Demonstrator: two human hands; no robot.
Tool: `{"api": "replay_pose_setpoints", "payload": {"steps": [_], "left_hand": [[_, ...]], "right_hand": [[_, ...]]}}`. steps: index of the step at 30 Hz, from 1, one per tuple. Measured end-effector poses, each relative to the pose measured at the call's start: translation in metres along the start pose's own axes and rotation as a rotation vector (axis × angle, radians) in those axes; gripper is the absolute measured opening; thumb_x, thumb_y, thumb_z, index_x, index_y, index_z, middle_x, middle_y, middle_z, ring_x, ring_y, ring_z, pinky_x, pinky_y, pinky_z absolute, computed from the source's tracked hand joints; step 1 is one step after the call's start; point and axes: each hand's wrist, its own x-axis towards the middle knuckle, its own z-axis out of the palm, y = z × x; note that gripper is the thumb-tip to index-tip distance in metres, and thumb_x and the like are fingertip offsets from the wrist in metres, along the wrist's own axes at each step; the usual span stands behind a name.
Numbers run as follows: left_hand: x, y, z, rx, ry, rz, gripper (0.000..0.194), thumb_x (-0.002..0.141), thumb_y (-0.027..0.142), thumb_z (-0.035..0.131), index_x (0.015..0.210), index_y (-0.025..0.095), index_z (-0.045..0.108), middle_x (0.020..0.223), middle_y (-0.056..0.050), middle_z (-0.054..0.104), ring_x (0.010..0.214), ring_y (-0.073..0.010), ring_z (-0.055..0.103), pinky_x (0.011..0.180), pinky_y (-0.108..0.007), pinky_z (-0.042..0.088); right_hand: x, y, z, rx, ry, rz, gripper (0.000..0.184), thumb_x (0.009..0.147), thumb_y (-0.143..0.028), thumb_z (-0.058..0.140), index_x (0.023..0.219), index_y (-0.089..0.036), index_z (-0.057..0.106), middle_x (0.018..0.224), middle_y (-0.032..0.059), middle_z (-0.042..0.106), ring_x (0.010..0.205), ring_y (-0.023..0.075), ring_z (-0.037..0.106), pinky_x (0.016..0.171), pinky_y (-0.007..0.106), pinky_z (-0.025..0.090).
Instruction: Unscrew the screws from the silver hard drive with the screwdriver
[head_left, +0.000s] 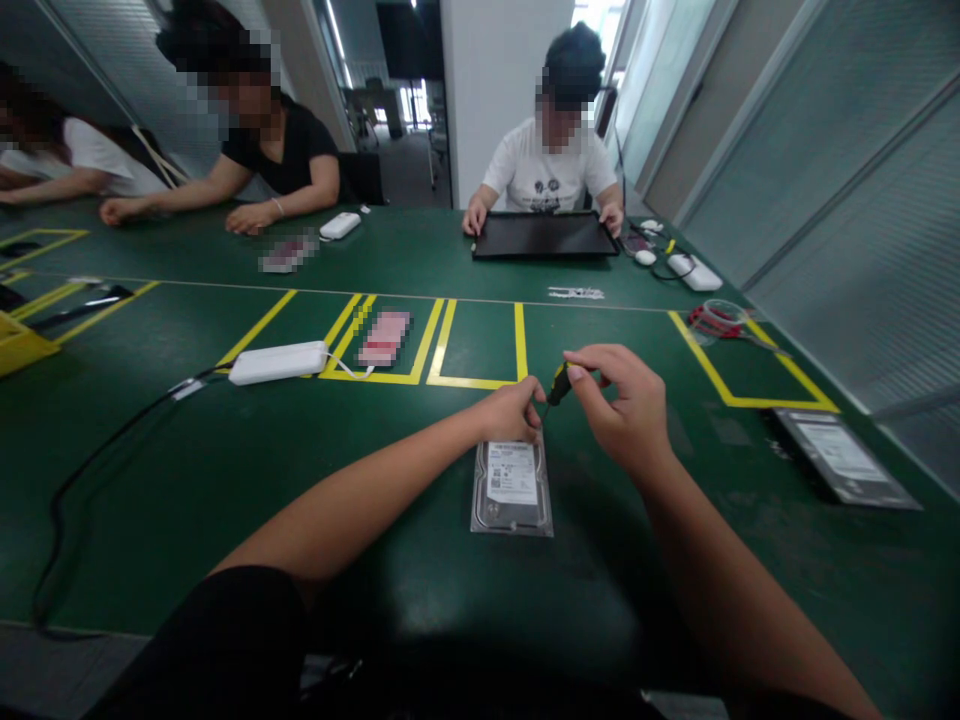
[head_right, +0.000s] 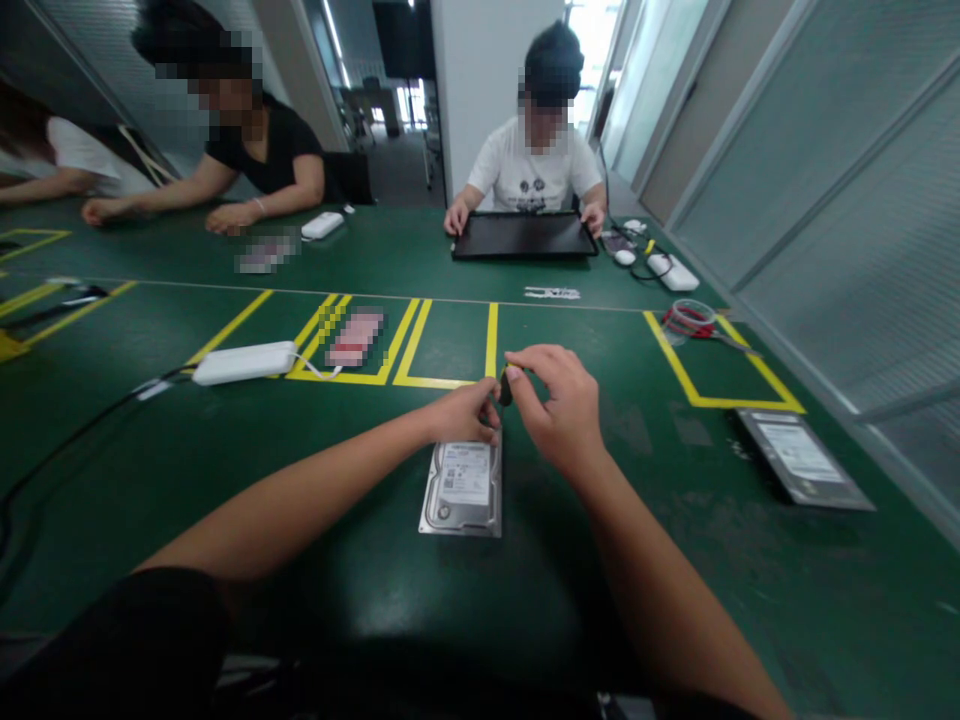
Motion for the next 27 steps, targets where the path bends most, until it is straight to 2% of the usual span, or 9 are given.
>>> {"api": "replay_pose_setpoints", "payload": {"steps": [7,16,24,27], "left_hand": [[0.0000,0.0025,0.0008,-0.032,0.028,-0.063,0.061,0.060,0.014,0.080,0.106,0.022,0.041,0.080,0.004,0.066,0.071,-0.0141,0.064,0.062,-0.024,0.043],[0.0008,0.0037,0.0004,-0.033,0.032,-0.039,0.063,0.058,0.014,0.079,0.107,0.022,0.040,0.079,0.005,0.066,0.070,-0.0143,0.063,0.062,-0.025,0.043],[0.0051,-0.0025,0.0003,-0.083,0.013,-0.049,0.065,0.057,0.014,0.081,0.106,0.023,0.040,0.079,0.005,0.065,0.069,-0.0138,0.063,0.060,-0.023,0.043],[0.0054,-0.0026,0.0013,-0.112,0.013,-0.056,0.064,0.057,0.013,0.080,0.106,0.023,0.039,0.078,0.005,0.065,0.068,-0.0133,0.063,0.058,-0.022,0.043]], "right_hand": [[0.0012,-0.0002,-0.0002,0.003,-0.019,0.006,0.019,0.091,-0.025,0.057,0.103,-0.020,0.071,0.097,0.0061,0.070,0.092,0.0184,0.064,0.081,0.037,0.053],[0.0005,-0.0005,-0.0001,-0.002,-0.003,-0.002,0.017,0.091,-0.024,0.059,0.101,-0.020,0.071,0.096,0.0052,0.070,0.090,0.0182,0.064,0.077,0.035,0.052],[0.0009,-0.0011,-0.0003,-0.043,0.015,0.018,0.009,0.087,-0.026,0.063,0.092,-0.020,0.068,0.086,0.0032,0.066,0.078,0.0156,0.058,0.070,0.032,0.049],[0.0008,-0.0011,-0.0005,-0.036,0.032,0.020,0.011,0.088,-0.027,0.062,0.092,-0.020,0.069,0.087,0.0038,0.067,0.082,0.0165,0.060,0.071,0.032,0.049]]}}
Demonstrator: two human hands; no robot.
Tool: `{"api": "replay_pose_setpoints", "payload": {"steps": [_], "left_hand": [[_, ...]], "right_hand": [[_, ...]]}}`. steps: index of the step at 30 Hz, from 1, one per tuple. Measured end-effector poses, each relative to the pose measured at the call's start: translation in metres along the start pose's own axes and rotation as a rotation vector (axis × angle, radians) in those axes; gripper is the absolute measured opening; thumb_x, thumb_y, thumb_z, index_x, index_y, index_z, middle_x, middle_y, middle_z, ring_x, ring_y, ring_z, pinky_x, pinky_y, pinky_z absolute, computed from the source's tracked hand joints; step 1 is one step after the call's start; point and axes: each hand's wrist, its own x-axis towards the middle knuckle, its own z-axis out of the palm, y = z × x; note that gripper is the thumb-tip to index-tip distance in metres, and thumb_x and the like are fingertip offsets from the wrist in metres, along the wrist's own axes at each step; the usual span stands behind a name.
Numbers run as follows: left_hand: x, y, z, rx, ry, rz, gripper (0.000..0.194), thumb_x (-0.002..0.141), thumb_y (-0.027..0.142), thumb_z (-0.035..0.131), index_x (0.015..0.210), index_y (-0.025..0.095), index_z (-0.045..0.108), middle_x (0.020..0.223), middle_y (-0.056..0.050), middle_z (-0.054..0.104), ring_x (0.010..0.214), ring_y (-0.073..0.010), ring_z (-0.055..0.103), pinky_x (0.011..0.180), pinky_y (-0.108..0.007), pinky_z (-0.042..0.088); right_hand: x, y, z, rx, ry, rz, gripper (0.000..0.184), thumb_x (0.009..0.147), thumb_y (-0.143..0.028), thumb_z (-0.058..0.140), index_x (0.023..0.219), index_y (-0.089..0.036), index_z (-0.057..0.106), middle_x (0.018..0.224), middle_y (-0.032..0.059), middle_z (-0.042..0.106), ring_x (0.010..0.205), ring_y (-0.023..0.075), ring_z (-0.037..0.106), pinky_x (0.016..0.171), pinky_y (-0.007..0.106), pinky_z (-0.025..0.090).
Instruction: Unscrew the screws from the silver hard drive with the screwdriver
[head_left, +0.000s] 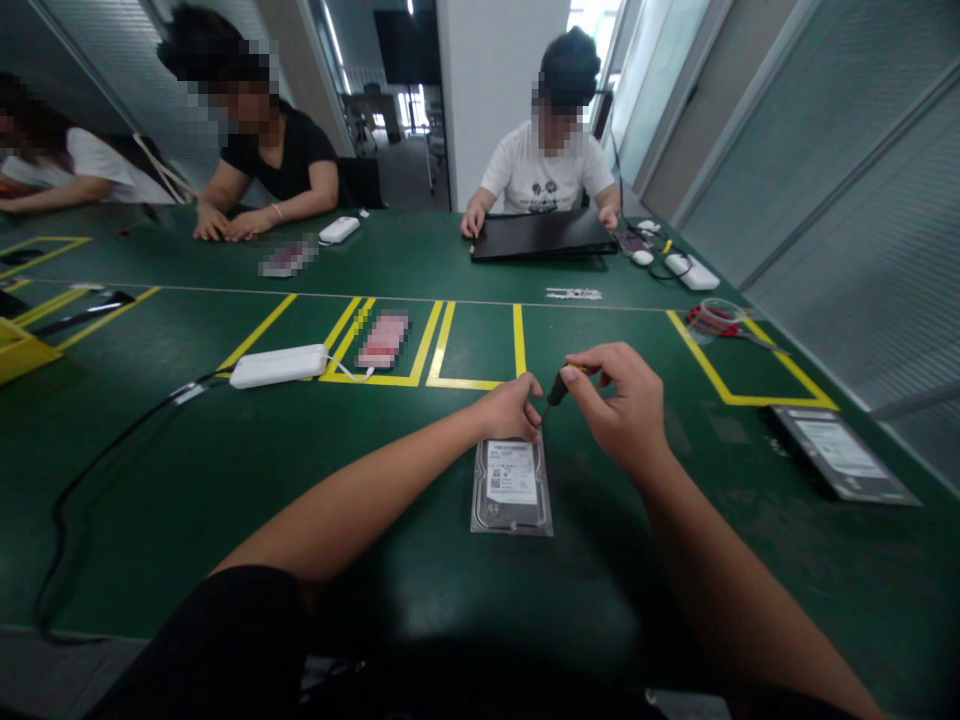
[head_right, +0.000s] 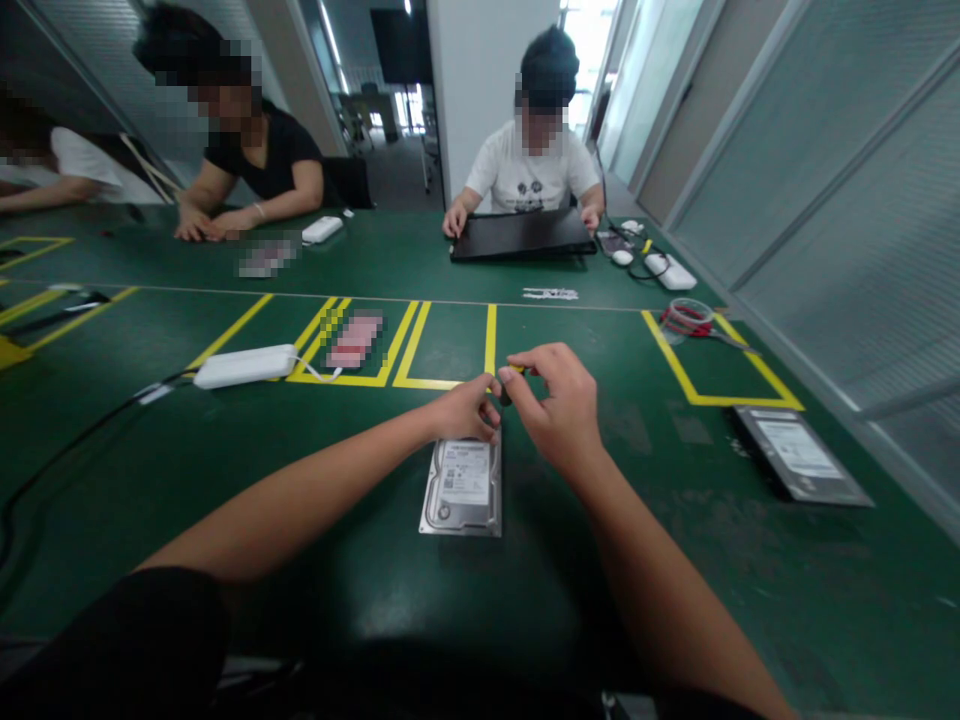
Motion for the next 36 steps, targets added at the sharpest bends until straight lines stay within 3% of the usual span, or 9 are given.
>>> {"api": "replay_pose_setpoints", "payload": {"steps": [5,12,18,25,32,36], "left_hand": [[0.0004,-0.0005,0.0010,-0.019,-0.011,-0.004,0.062,0.059,0.012,0.079,0.105,0.023,0.039,0.079,0.005,0.063,0.066,-0.0124,0.062,0.058,-0.022,0.044],[0.0028,-0.0034,0.0009,0.004,-0.015,-0.006,0.063,0.059,0.012,0.079,0.107,0.022,0.039,0.080,0.004,0.065,0.069,-0.0134,0.063,0.060,-0.023,0.045],[0.0032,-0.0046,0.0011,-0.026,-0.027,-0.021,0.063,0.059,0.011,0.079,0.107,0.022,0.040,0.082,0.003,0.065,0.067,-0.0125,0.062,0.060,-0.023,0.045],[0.0031,-0.0049,0.0009,-0.038,-0.026,-0.018,0.061,0.059,0.012,0.079,0.104,0.022,0.040,0.080,0.004,0.065,0.068,-0.0125,0.062,0.061,-0.023,0.046],[0.0022,-0.0037,0.0012,-0.052,-0.022,-0.009,0.059,0.058,0.011,0.078,0.103,0.022,0.040,0.078,0.005,0.063,0.065,-0.0112,0.060,0.060,-0.022,0.044],[0.0023,-0.0028,0.0013,-0.043,-0.014,-0.016,0.061,0.058,0.011,0.078,0.105,0.022,0.041,0.078,0.005,0.063,0.065,-0.0116,0.060,0.061,-0.023,0.044]], "right_hand": [[-0.0014,0.0025,0.0019,0.037,0.013,-0.009,0.018,0.089,-0.020,0.056,0.102,-0.020,0.070,0.104,0.0058,0.072,0.095,0.0187,0.066,0.073,0.033,0.051],[0.0002,0.0014,0.0005,-0.025,-0.008,0.002,0.012,0.086,-0.025,0.063,0.094,-0.020,0.069,0.088,0.0043,0.066,0.077,0.0161,0.058,0.070,0.033,0.050],[-0.0018,0.0018,0.0009,0.042,0.004,-0.020,0.019,0.090,-0.020,0.055,0.102,-0.022,0.070,0.104,0.0060,0.071,0.099,0.0198,0.065,0.076,0.036,0.052],[-0.0005,0.0011,0.0006,-0.018,-0.006,-0.003,0.012,0.086,-0.027,0.065,0.094,-0.020,0.069,0.088,0.0042,0.066,0.078,0.0163,0.058,0.071,0.033,0.050],[-0.0017,0.0001,0.0025,0.015,-0.011,0.000,0.020,0.090,-0.029,0.059,0.105,-0.021,0.070,0.101,0.0063,0.071,0.094,0.0196,0.065,0.076,0.036,0.052],[-0.0024,0.0007,0.0040,0.002,-0.007,0.002,0.017,0.090,-0.028,0.059,0.103,-0.022,0.070,0.100,0.0049,0.073,0.091,0.0191,0.066,0.075,0.036,0.052]]}}
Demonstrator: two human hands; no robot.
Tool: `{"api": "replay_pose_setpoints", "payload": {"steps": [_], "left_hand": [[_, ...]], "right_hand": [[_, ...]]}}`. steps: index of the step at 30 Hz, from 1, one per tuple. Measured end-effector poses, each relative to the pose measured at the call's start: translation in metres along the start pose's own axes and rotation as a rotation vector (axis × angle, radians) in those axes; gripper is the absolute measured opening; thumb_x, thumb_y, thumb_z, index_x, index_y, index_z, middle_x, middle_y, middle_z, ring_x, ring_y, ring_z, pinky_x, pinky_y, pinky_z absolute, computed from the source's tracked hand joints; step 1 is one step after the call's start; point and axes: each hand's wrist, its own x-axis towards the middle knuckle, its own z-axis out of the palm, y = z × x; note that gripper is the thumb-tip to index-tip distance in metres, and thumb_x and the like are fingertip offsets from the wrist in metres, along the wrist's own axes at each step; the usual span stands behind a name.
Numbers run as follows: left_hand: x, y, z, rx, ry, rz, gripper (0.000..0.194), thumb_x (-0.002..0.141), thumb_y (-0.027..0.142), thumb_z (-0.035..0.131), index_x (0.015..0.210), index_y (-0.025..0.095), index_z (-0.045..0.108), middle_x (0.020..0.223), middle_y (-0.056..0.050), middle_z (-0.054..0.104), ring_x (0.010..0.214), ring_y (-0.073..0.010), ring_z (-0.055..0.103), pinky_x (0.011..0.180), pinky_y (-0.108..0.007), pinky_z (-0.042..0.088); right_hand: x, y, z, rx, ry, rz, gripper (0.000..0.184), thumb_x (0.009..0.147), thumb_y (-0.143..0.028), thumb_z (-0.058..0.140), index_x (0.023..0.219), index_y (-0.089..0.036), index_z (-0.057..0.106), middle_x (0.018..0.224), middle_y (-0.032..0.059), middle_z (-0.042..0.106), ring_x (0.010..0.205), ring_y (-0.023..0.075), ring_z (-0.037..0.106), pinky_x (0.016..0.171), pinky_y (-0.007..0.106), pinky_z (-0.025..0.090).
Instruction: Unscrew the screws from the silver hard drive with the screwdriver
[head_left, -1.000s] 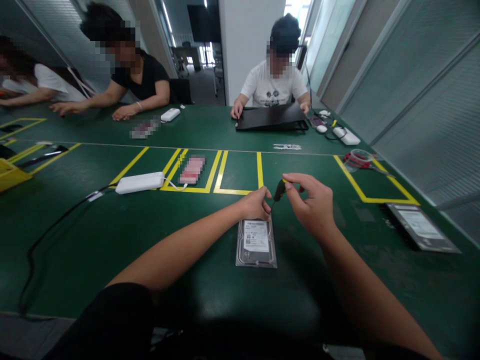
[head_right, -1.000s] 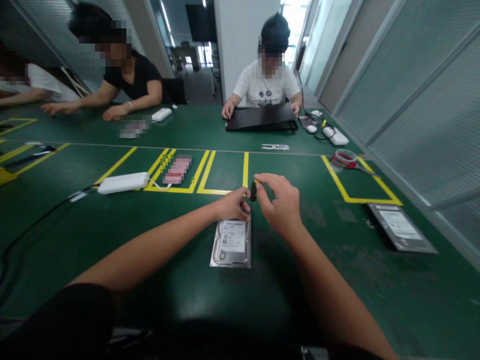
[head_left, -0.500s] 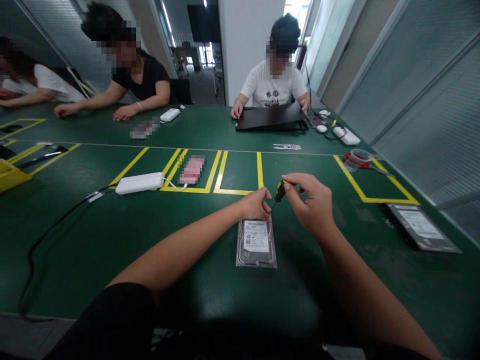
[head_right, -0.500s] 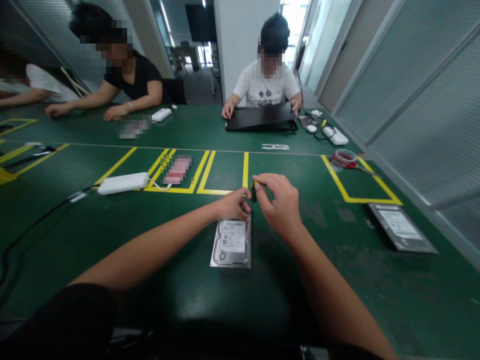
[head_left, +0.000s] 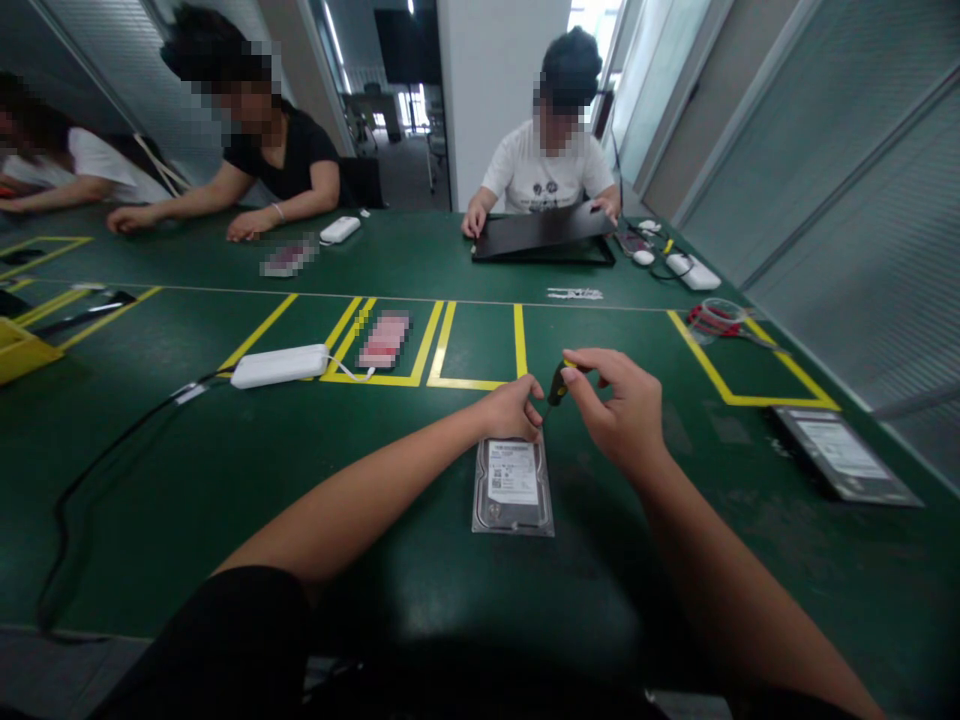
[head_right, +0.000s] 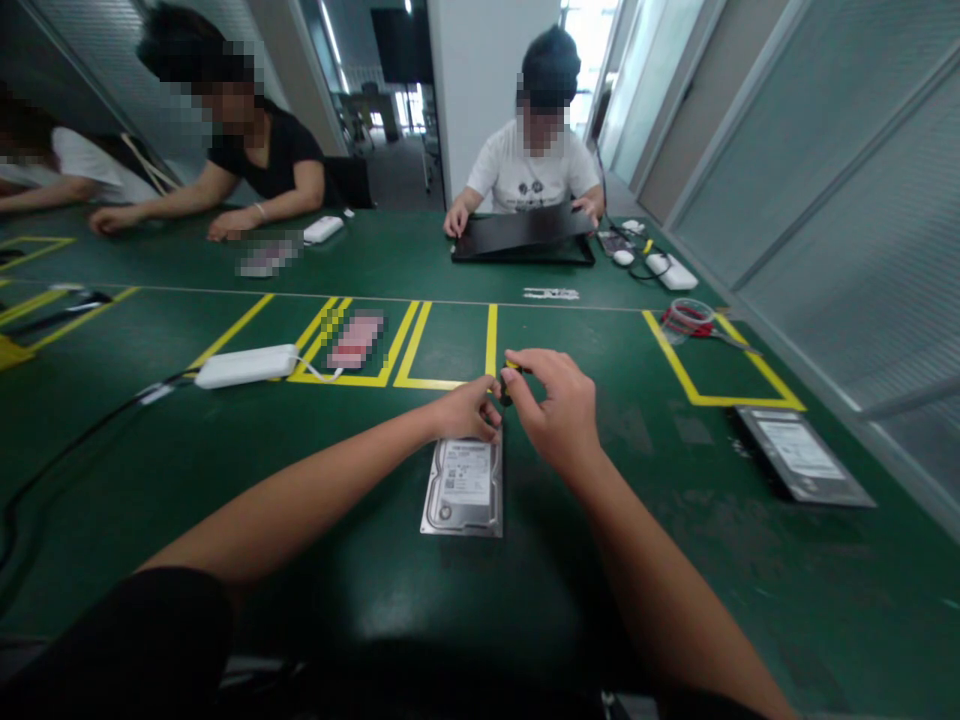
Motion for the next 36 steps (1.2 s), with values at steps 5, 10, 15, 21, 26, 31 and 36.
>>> {"api": "replay_pose_setpoints", "payload": {"steps": [5,10,15,21,26,31,36], "left_hand": [[-0.0009,0.0018,0.0001,0.009,0.002,-0.008,0.060,0.058,0.011,0.077,0.106,0.021,0.043,0.079,0.004,0.064,0.065,-0.0125,0.061,0.058,-0.023,0.044],[-0.0021,0.0024,0.0005,0.032,0.020,-0.006,0.059,0.058,0.011,0.077,0.104,0.022,0.041,0.080,0.003,0.065,0.066,-0.0131,0.062,0.059,-0.023,0.045],[-0.0038,0.0058,-0.0001,0.010,0.005,-0.030,0.060,0.059,0.009,0.078,0.103,0.023,0.041,0.079,0.004,0.065,0.067,-0.0136,0.063,0.060,-0.023,0.047],[-0.0041,0.0065,0.0000,0.026,0.017,-0.030,0.059,0.059,0.009,0.078,0.101,0.023,0.039,0.079,0.004,0.065,0.066,-0.0133,0.064,0.057,-0.022,0.046],[-0.0041,0.0057,0.0007,0.023,0.018,-0.040,0.059,0.059,0.009,0.078,0.102,0.022,0.040,0.079,0.004,0.065,0.066,-0.0129,0.064,0.057,-0.020,0.046],[-0.0048,0.0068,0.0009,-0.010,0.018,-0.038,0.058,0.060,0.006,0.076,0.102,0.022,0.040,0.078,0.004,0.065,0.066,-0.0133,0.064,0.056,-0.021,0.046],[-0.0034,0.0041,0.0014,-0.001,0.026,-0.027,0.059,0.059,0.008,0.078,0.100,0.023,0.038,0.077,0.004,0.065,0.066,-0.0142,0.065,0.056,-0.021,0.046]], "right_hand": [[-0.0001,0.0024,0.0018,-0.006,0.009,-0.009,0.021,0.083,-0.033,0.070,0.100,-0.021,0.069,0.093,0.0055,0.065,0.086,0.0185,0.060,0.071,0.034,0.051],[0.0004,0.0030,0.0018,-0.013,0.025,-0.019,0.011,0.085,-0.027,0.066,0.094,-0.020,0.067,0.087,0.0037,0.066,0.084,0.0178,0.059,0.072,0.034,0.049],[-0.0010,0.0025,0.0005,-0.021,0.023,0.024,0.020,0.086,-0.020,0.059,0.103,-0.021,0.068,0.094,0.0040,0.071,0.084,0.0186,0.062,0.072,0.035,0.050],[0.0010,0.0014,0.0020,0.010,0.013,-0.011,0.016,0.085,-0.026,0.064,0.099,-0.019,0.068,0.093,0.0058,0.066,0.088,0.0190,0.060,0.072,0.033,0.049],[0.0014,0.0038,0.0017,-0.020,0.030,-0.015,0.009,0.086,-0.025,0.063,0.093,-0.019,0.066,0.088,0.0039,0.066,0.084,0.0180,0.059,0.072,0.033,0.048],[-0.0001,0.0045,0.0009,-0.009,0.020,0.015,0.021,0.087,-0.019,0.057,0.105,-0.019,0.067,0.096,0.0048,0.070,0.085,0.0180,0.061,0.072,0.033,0.048],[0.0014,0.0031,0.0019,0.007,0.029,-0.025,0.013,0.085,-0.025,0.066,0.095,-0.018,0.067,0.090,0.0045,0.066,0.087,0.0186,0.059,0.070,0.032,0.047]]}}
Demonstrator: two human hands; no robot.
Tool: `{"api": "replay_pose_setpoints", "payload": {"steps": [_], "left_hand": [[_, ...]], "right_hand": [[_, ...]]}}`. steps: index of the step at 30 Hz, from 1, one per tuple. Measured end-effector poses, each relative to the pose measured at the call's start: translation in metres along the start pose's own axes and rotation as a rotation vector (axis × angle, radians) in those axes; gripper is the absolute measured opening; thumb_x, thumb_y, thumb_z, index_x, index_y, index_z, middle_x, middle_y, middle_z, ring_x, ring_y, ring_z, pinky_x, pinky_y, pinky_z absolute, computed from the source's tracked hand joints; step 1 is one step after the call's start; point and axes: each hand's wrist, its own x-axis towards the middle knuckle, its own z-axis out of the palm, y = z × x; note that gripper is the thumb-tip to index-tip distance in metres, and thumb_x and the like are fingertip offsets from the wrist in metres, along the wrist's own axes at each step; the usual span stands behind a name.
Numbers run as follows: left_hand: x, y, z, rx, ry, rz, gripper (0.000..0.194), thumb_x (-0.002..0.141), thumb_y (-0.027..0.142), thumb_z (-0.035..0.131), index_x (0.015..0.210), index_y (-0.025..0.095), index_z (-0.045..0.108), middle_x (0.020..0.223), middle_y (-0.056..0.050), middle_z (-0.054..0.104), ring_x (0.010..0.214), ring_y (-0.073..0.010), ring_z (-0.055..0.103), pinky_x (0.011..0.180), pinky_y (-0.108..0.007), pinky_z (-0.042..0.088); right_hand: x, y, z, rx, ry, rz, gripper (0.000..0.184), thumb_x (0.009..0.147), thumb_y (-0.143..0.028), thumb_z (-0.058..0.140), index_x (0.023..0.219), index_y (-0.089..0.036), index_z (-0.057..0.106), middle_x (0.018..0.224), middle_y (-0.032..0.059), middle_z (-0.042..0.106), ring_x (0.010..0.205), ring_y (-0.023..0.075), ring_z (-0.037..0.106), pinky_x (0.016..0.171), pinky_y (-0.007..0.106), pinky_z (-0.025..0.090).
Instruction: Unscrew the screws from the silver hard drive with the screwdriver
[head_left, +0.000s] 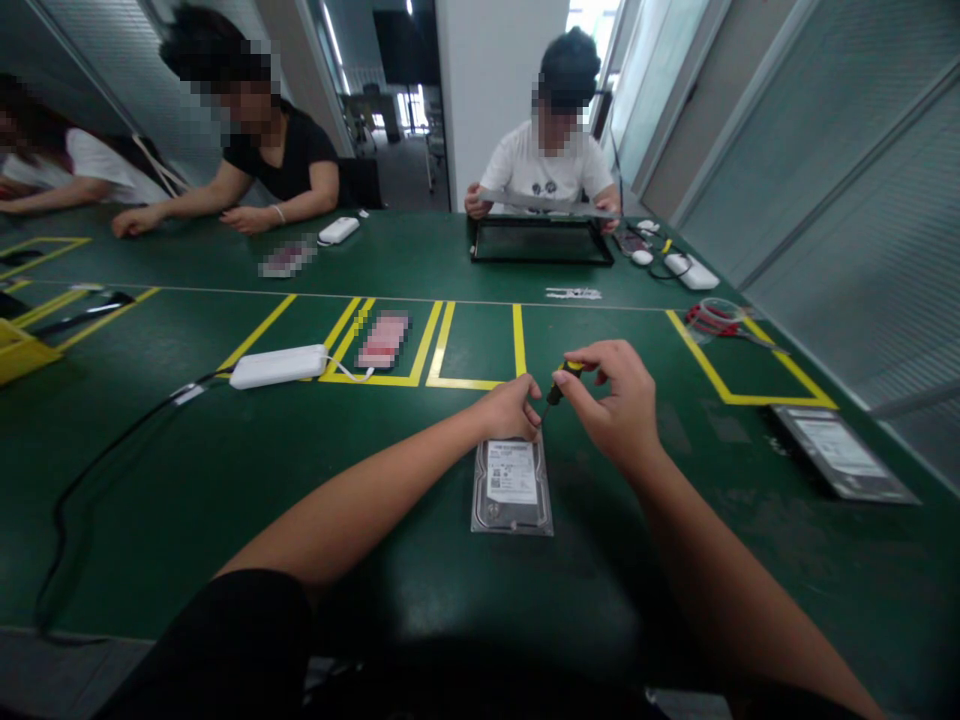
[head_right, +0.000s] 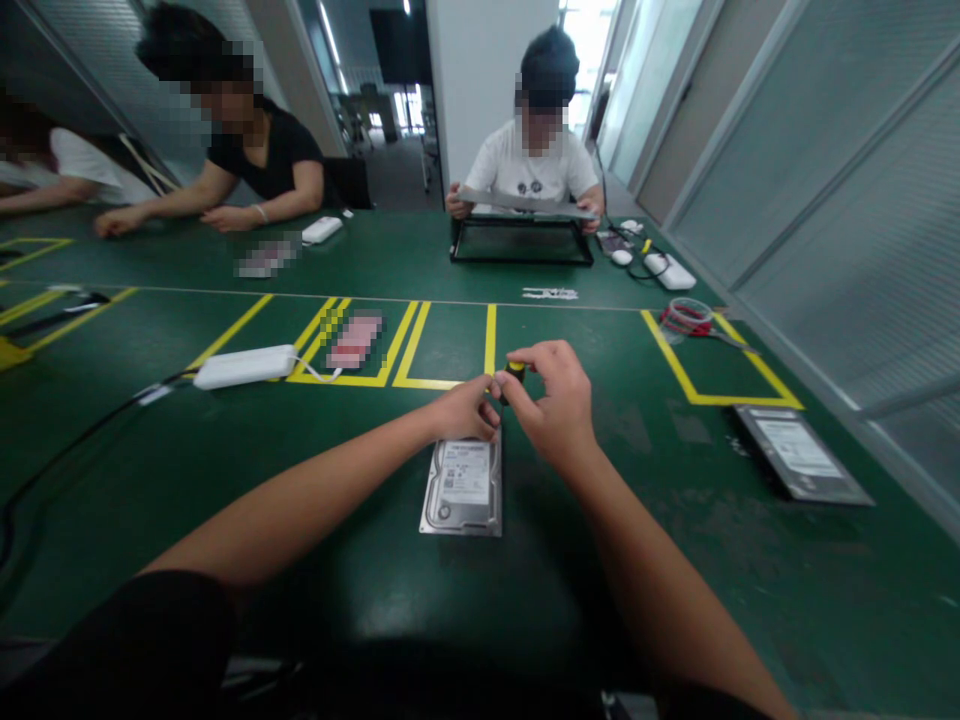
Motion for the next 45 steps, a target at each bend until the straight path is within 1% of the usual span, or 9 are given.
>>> {"api": "replay_pose_setpoints", "payload": {"steps": [3,8,11,16,20,25,33,39,45], "left_hand": [[-0.0003,0.0001,0.0001,-0.002,0.000,-0.007,0.058,0.060,0.008,0.077,0.101,0.023,0.039,0.078,0.004,0.065,0.065,-0.0139,0.065,0.056,-0.021,0.047],[-0.0022,0.0026,0.0002,-0.024,-0.005,-0.018,0.058,0.060,0.006,0.077,0.103,0.022,0.040,0.078,0.003,0.065,0.065,-0.0137,0.065,0.057,-0.022,0.048],[-0.0017,0.0016,0.0002,-0.018,0.003,-0.014,0.058,0.060,0.007,0.077,0.103,0.022,0.041,0.078,0.004,0.065,0.065,-0.0137,0.064,0.058,-0.022,0.048],[0.0000,-0.0010,0.0002,-0.020,0.000,-0.009,0.059,0.060,0.007,0.078,0.103,0.022,0.041,0.079,0.003,0.066,0.066,-0.0137,0.065,0.060,-0.023,0.049],[-0.0001,-0.0004,0.0008,-0.025,-0.003,-0.020,0.058,0.060,0.005,0.076,0.103,0.022,0.041,0.078,0.004,0.065,0.064,-0.0130,0.064,0.058,-0.022,0.048],[-0.0004,0.0004,0.0009,-0.026,-0.003,-0.021,0.058,0.061,0.006,0.077,0.104,0.021,0.041,0.079,0.003,0.065,0.065,-0.0130,0.064,0.057,-0.022,0.048],[-0.0005,0.0003,-0.0008,-0.014,-0.006,-0.019,0.058,0.060,0.007,0.078,0.103,0.021,0.041,0.080,0.003,0.066,0.065,-0.0130,0.064,0.060,-0.023,0.048],[0.0008,-0.0003,0.0002,-0.010,-0.012,-0.020,0.057,0.061,0.008,0.077,0.104,0.021,0.042,0.079,0.003,0.066,0.065,-0.0124,0.064,0.060,-0.022,0.048],[0.0008,-0.0004,-0.0005,0.021,0.004,0.001,0.057,0.059,0.010,0.078,0.101,0.022,0.041,0.078,0.004,0.066,0.064,-0.0123,0.062,0.058,-0.021,0.045]], "right_hand": [[-0.0006,0.0007,0.0001,-0.013,0.011,0.010,0.011,0.084,-0.023,0.065,0.094,-0.018,0.067,0.088,0.0039,0.066,0.084,0.0179,0.059,0.071,0.033,0.047],[-0.0029,0.0000,-0.0004,-0.009,0.004,0.046,0.024,0.084,-0.015,0.058,0.106,-0.018,0.068,0.097,0.0048,0.070,0.086,0.0181,0.062,0.069,0.032,0.048],[-0.0016,-0.0011,-0.0005,0.024,0.005,0.021,0.019,0.085,-0.018,0.060,0.102,-0.017,0.068,0.100,0.0064,0.069,0.092,0.0193,0.063,0.073,0.033,0.049],[-0.0002,0.0000,-0.0001,-0.008,-0.009,0.009,0.015,0.085,-0.023,0.064,0.098,-0.018,0.069,0.093,0.0053,0.069,0.088,0.0195,0.062,0.077,0.036,0.051],[-0.0030,0.0023,-0.0002,0.001,-0.010,0.031,0.023,0.086,-0.016,0.057,0.106,-0.020,0.069,0.100,0.0048,0.072,0.091,0.0195,0.065,0.080,0.037,0.053],[-0.0039,0.0035,0.0010,0.050,-0.005,0.007,0.027,0.089,-0.015,0.053,0.111,-0.020,0.069,0.112,0.0066,0.071,0.104,0.0205,0.066,0.084,0.038,0.054],[0.0002,0.0009,-0.0003,-0.006,-0.016,0.023,0.016,0.085,-0.024,0.065,0.100,-0.018,0.070,0.092,0.0051,0.067,0.081,0.0168,0.060,0.073,0.034,0.051],[-0.0015,0.0005,-0.0005,0.044,-0.005,0.022,0.021,0.090,-0.021,0.056,0.106,-0.021,0.070,0.106,0.0065,0.070,0.100,0.0202,0.064,0.082,0.038,0.051],[-0.0001,0.0024,-0.0006,-0.014,-0.022,0.029,0.016,0.087,-0.029,0.064,0.100,-0.022,0.071,0.095,0.0054,0.068,0.090,0.0201,0.063,0.080,0.039,0.051]]}}
